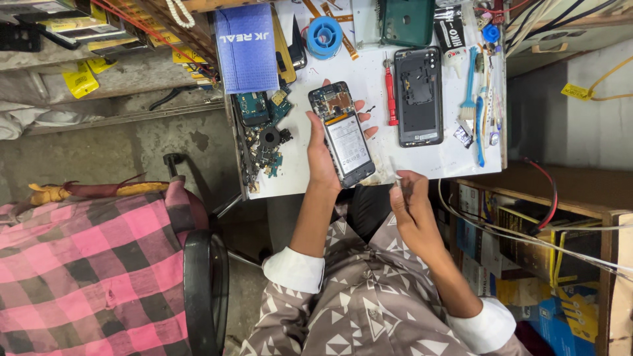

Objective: The person holds a disassembled smartphone in one hand and works on its internal components with a small metal tool, prying and scraping around the battery and frame. They briefly reach up to a shelf, then apply liquid from a plastic bottle onto the phone and continue working the tool around its edges.

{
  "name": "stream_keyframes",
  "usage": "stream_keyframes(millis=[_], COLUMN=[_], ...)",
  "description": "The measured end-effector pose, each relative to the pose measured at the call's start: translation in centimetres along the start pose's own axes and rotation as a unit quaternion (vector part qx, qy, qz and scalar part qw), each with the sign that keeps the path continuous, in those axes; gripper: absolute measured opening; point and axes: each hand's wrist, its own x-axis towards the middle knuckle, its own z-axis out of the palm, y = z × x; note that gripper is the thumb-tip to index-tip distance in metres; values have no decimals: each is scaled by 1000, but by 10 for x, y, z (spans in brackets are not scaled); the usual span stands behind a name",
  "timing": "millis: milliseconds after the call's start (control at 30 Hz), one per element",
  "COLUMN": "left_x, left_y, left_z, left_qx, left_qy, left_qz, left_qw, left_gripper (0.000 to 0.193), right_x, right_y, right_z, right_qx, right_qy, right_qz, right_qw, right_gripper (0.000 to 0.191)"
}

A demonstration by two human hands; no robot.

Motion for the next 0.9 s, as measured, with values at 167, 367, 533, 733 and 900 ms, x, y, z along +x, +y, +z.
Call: stream_keyframes(millis=[167, 367, 533, 733, 900], left_x=[2, -1, 0, 0, 0], left_y=[4, 5, 6, 6, 4], left_z=[-9, -11, -10, -11, -13], left_qx=[-17, -16, -13, -6, -17], left_qy=[-12, -23, -26, -27, -33], left_qz=[-10, -11, -11, -12, -16], left_qw=[1000, 1000, 1000, 1000, 999], left_gripper=[67, 68, 69, 69, 70], right_x=[3, 1, 0, 8, 12], right_y=[-21, -36, -37, -41, -44], right_z=[-6, 0, 6, 8, 6], right_qx=[-140, -179, -169, -162, -168], right_qy=[-65, -82, -59, -64, -88], right_qz=[-86, -109, -108, -98, -69], right_qw=[984, 974, 978, 980, 979], right_gripper=[47, 44, 38, 36, 37])
